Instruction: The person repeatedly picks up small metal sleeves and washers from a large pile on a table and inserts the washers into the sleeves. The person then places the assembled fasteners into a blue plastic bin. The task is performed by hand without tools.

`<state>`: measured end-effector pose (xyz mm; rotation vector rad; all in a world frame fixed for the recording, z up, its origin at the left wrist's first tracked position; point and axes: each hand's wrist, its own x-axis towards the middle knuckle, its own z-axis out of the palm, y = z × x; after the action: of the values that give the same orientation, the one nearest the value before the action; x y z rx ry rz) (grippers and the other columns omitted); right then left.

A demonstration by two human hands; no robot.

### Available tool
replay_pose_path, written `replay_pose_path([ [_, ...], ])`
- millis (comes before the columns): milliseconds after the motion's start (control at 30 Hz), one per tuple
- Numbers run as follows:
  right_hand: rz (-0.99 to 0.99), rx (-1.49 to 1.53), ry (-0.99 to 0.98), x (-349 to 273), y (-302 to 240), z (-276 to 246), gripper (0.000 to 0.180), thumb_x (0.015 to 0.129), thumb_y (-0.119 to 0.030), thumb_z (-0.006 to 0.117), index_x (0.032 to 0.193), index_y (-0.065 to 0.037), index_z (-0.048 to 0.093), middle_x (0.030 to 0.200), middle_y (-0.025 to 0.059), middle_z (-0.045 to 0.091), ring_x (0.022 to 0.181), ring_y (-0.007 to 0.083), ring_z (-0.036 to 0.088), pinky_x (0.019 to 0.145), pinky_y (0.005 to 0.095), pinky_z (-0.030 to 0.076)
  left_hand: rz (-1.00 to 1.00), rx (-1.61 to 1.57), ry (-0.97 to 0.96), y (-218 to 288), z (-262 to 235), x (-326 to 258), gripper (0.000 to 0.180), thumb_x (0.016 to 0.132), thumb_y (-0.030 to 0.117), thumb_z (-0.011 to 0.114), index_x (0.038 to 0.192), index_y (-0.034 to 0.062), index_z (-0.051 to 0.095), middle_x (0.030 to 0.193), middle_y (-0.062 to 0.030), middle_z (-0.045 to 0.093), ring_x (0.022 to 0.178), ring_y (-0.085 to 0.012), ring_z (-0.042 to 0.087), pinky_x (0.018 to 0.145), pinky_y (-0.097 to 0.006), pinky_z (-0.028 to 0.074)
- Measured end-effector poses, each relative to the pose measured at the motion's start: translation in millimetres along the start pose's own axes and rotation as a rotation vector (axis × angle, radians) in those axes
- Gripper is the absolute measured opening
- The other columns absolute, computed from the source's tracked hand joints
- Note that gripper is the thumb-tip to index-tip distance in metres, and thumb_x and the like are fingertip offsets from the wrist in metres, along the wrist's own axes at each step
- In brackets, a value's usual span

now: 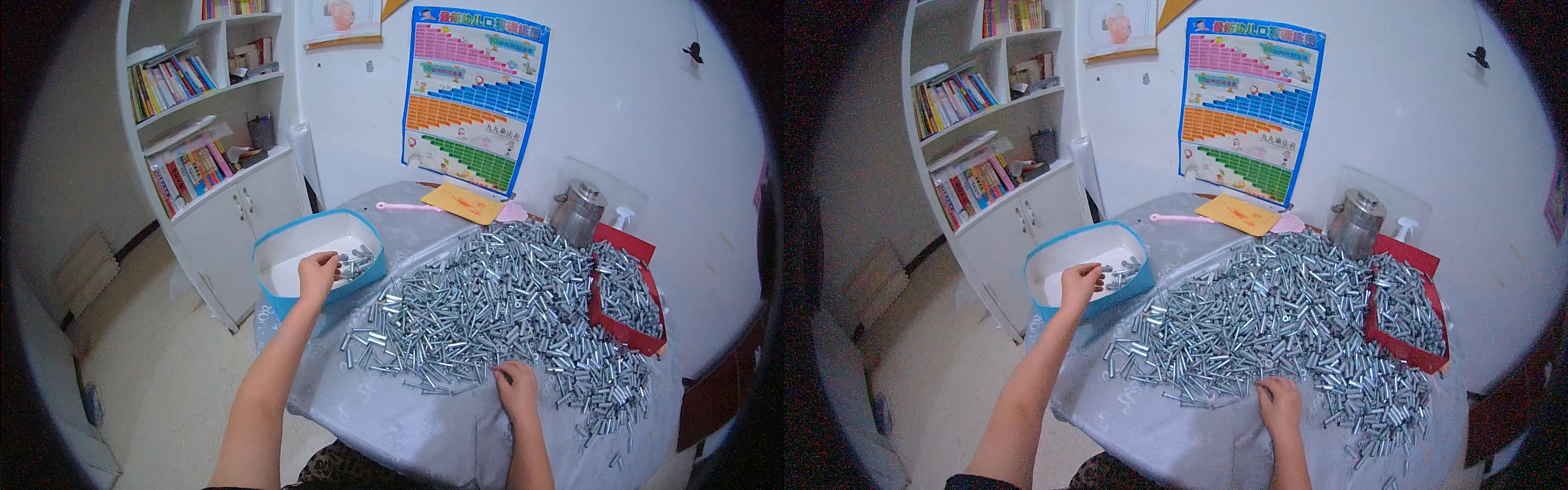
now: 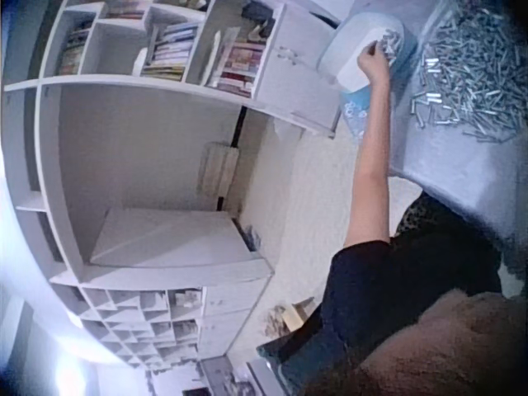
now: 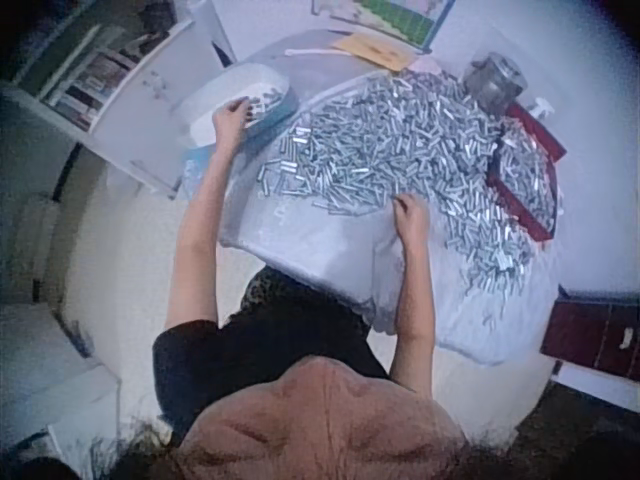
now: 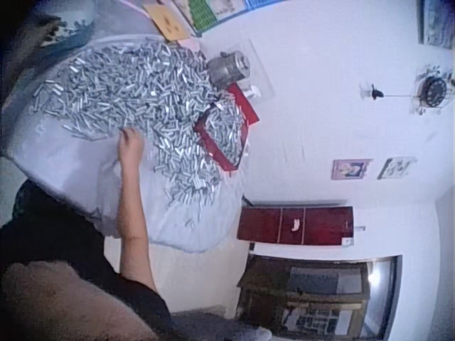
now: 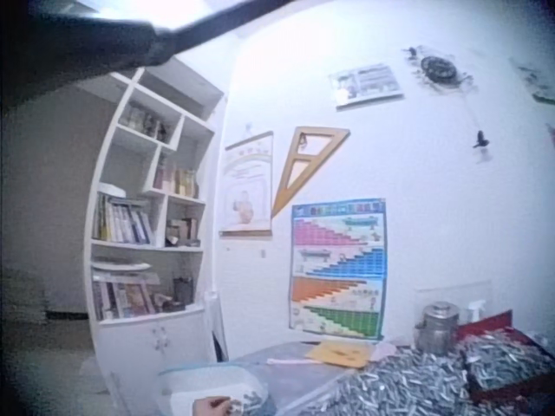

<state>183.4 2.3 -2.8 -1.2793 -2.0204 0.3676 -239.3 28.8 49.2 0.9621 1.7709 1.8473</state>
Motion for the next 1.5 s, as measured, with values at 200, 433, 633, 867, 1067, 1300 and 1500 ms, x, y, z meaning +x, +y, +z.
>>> replay_pose_path([
  [200,-0.002,0.001,-0.005,-0.4,-2.5,-2.1,0.010,0.071,-0.012,0.061,0.079,-0.007,0.066,0.085,0.0089,0.060,0.082,0.0272,0.054,0.075,0.0350,0.042,-0.266,-0.044,-0.238,-30.9,-1.6,48.5,0.019,0.081,0.004,0.052,0.096,-0.0027,0.062,0.083,-0.0113,0.063,0.068,-0.0180,0.061,0.053,-0.028,0.051],
  [433,-0.055,0.003,0.020,-2.2,-0.4,1.9,0.010,0.071,-0.010,0.061,0.079,-0.005,0.065,0.084,0.0094,0.060,0.082,0.0274,0.054,0.073,0.0353,0.042,0.101,0.607,-0.421,-53.2,-9.7,77.4,0.032,0.071,0.006,0.058,0.103,0.0031,0.061,0.096,-0.0159,0.062,0.087,-0.0274,0.060,0.079,-0.034,0.046],
  [633,-0.044,0.025,0.000,-2.3,4.1,3.6,0.011,0.069,-0.007,0.063,0.079,-0.004,0.065,0.084,0.0105,0.060,0.081,0.0277,0.054,0.072,0.0344,0.042,0.398,0.869,-0.621,-43.2,8.1,61.0,0.039,0.067,0.011,0.062,0.106,0.0158,0.061,0.093,-0.0169,0.061,0.092,-0.0310,0.057,0.083,-0.037,0.044],
  [867,0.005,0.025,0.003,-1.7,0.4,3.6,0.009,0.068,-0.004,0.063,0.076,-0.004,0.066,0.082,0.0096,0.060,0.081,0.0251,0.055,0.073,0.0321,0.043,0.358,1.326,-0.484,-37.0,6.3,83.0,0.026,0.067,0.010,0.059,0.093,0.0108,0.064,0.091,-0.0134,0.062,0.089,-0.0285,0.058,0.076,-0.039,0.047],
  [1067,0.019,0.028,0.045,2.7,-4.2,2.2,0.011,0.068,-0.003,0.063,0.079,-0.003,0.065,0.087,0.0106,0.059,0.083,0.0257,0.055,0.076,0.0330,0.043,0.188,0.917,-0.635,-36.4,10.9,87.0,0.038,0.064,0.013,0.067,0.102,0.0126,0.063,0.092,-0.0147,0.060,0.092,-0.0296,0.056,0.079,-0.038,0.045],
  [1300,-0.115,-0.024,-0.082,44.5,-35.3,-3.5,0.021,0.070,-0.009,0.062,0.091,-0.003,0.061,0.096,0.0116,0.057,0.092,0.0297,0.052,0.082,0.0366,0.041,0.351,1.137,-0.786,-37.2,21.2,94.9,0.044,0.059,0.015,0.072,0.102,0.0212,0.062,0.104,-0.0098,0.056,0.098,-0.0291,0.053,0.081,-0.039,0.045],
  [1500,-0.314,-0.012,-0.183,88.4,-60.4,23.9,0.028,0.071,-0.010,0.062,0.098,-0.005,0.059,0.105,0.0126,0.054,0.097,0.0303,0.050,0.084,0.0367,0.040,0.398,1.064,-0.561,-51.5,11.6,105.8,0.033,0.063,0.010,0.066,0.096,0.0143,0.065,0.099,-0.0092,0.059,0.094,-0.0277,0.055,0.078,-0.037,0.047],
])
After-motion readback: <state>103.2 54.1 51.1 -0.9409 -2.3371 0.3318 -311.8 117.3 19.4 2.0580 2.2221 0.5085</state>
